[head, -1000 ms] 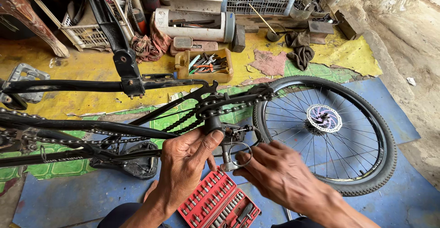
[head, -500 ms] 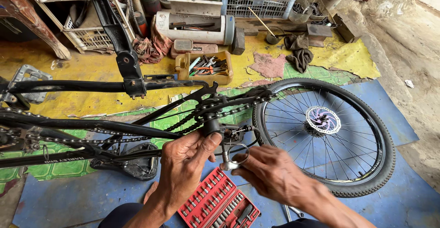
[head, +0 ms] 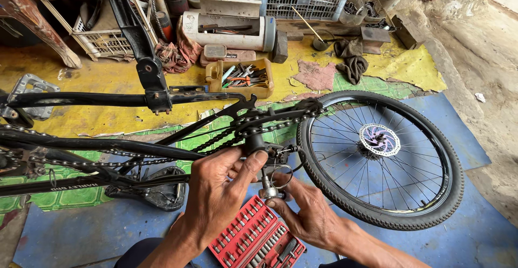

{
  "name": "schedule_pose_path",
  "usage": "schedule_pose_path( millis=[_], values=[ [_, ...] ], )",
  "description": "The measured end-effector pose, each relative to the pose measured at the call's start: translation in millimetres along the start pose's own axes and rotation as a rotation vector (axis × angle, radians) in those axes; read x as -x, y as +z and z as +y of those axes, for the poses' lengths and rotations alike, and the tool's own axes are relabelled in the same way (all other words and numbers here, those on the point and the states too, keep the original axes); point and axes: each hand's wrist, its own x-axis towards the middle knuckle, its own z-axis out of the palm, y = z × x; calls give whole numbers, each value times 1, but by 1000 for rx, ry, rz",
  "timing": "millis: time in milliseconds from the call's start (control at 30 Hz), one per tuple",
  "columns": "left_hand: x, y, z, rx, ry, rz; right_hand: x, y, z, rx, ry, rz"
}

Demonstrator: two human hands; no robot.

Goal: The person works on a bicycle turned upside down on the floor. They hold the rear wheel, manipulate the chain and derailleur, pick a socket from a red socket case, use a ratchet on the derailleur area, then reposition the wheel and work the chain by hand.

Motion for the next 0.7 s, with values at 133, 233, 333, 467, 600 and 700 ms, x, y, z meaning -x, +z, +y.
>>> schedule_pose_path(
  millis=[133,233,333,467,600,700],
  values=[
    [-1,1,2,-17,-5,4,4,11,5,68,-125,133],
    [2,2,-1,76,-50,21,2,4,-3,185,-186,123],
    [5,2,-5,116,-44,51,-2,-14,-13,477,-288,109],
    [6,0,-5,110,-125,32,-7,-28,-22,595,-439,102],
    [3,-1,1,127,-125,-27,-7,-20,-21,468,-368,99],
    [2,2,4,117,-118,-43,-2,-2,-19,185,-48,66]
  ],
)
